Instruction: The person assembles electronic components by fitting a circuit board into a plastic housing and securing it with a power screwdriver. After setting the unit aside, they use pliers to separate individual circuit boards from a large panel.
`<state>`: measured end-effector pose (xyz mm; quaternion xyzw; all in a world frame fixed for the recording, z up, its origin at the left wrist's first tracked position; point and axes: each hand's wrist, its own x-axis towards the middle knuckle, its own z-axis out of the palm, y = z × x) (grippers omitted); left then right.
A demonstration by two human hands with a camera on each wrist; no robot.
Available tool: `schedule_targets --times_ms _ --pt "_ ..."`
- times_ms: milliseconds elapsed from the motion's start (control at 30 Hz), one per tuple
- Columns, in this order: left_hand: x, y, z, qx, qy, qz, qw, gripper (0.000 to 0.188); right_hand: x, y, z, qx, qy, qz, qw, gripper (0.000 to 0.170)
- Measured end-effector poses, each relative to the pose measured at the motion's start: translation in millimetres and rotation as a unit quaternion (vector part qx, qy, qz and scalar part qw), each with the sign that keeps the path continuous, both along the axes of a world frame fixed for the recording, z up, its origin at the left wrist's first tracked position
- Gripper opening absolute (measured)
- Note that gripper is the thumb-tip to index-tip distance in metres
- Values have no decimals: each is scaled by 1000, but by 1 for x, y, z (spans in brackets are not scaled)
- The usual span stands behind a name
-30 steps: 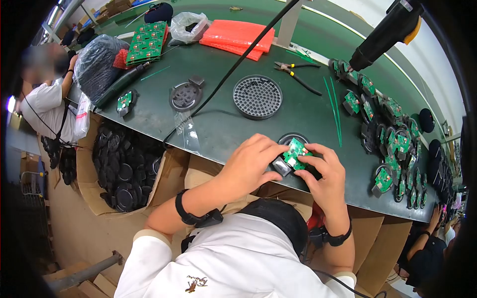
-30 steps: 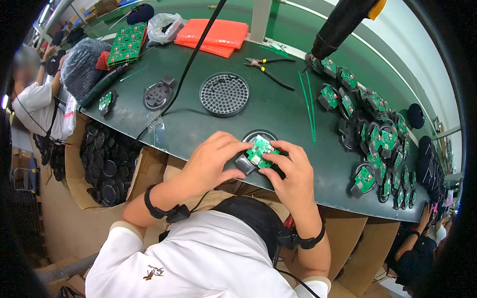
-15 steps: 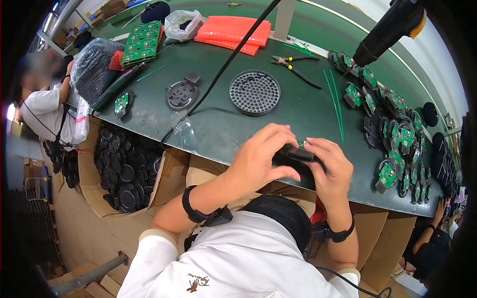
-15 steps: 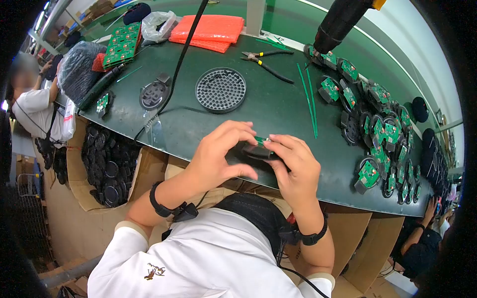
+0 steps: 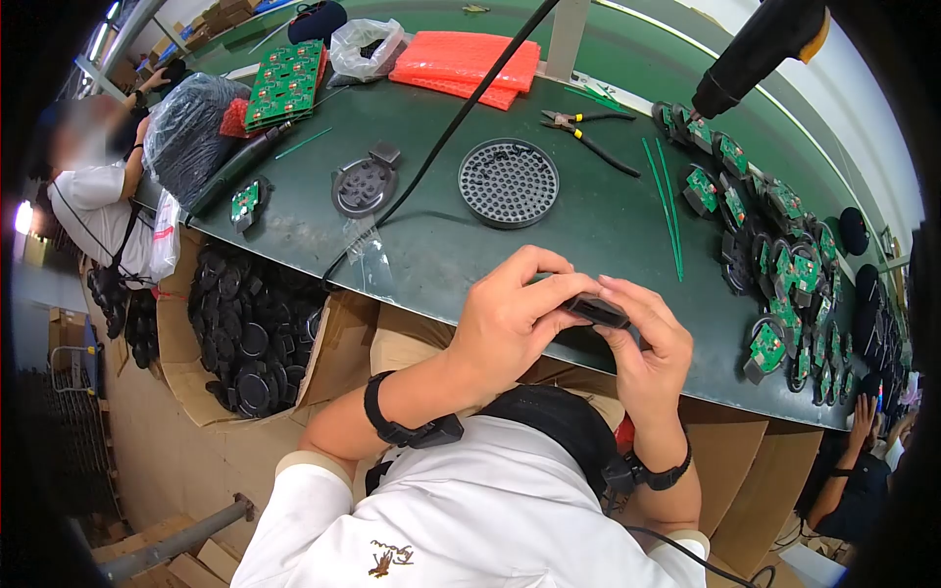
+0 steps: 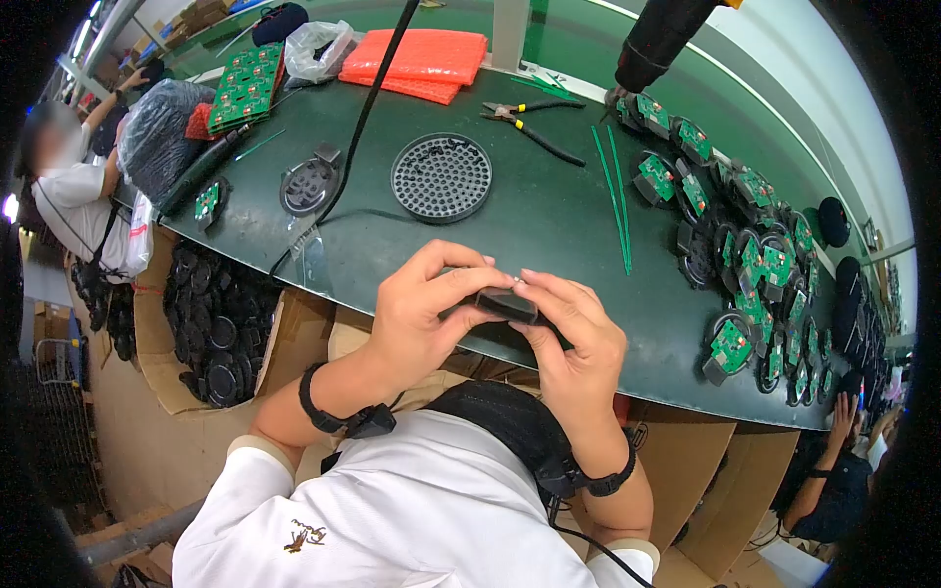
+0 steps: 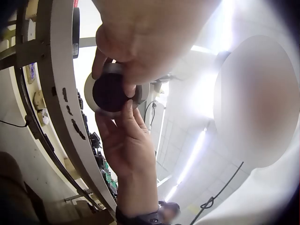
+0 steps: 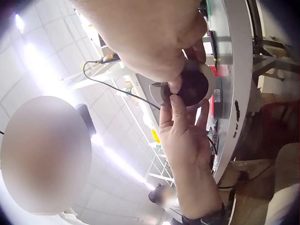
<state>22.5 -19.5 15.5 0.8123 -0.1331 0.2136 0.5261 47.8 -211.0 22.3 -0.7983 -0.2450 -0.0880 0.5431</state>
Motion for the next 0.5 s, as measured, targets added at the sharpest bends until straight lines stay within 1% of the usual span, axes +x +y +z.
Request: schedule_targets --times_ms 67,133,233,367,433,500 --pt "-1 0 2 12 -2 6 1000 42 -1 1 1 13 14 3 1000 36" --pt "-2 -1 2 14 -6 16 1000 42 -3 1 0 46 51 6 998 36" --pt "-2 1 2 -5 -30 5 1000 43 -5 0 2 24 27 0 999 36" --pt "-2 1 0 -14 -47 8 999 45 -7 2 4 29 21 1 999 36" --pt "-3 1 2 24 -69 23 997 50 -7 2 3 36 19 -6 999 36" --pt "-5 -1 6 45 -63 31 997 51 -9 2 4 38 20 -10 999 36"
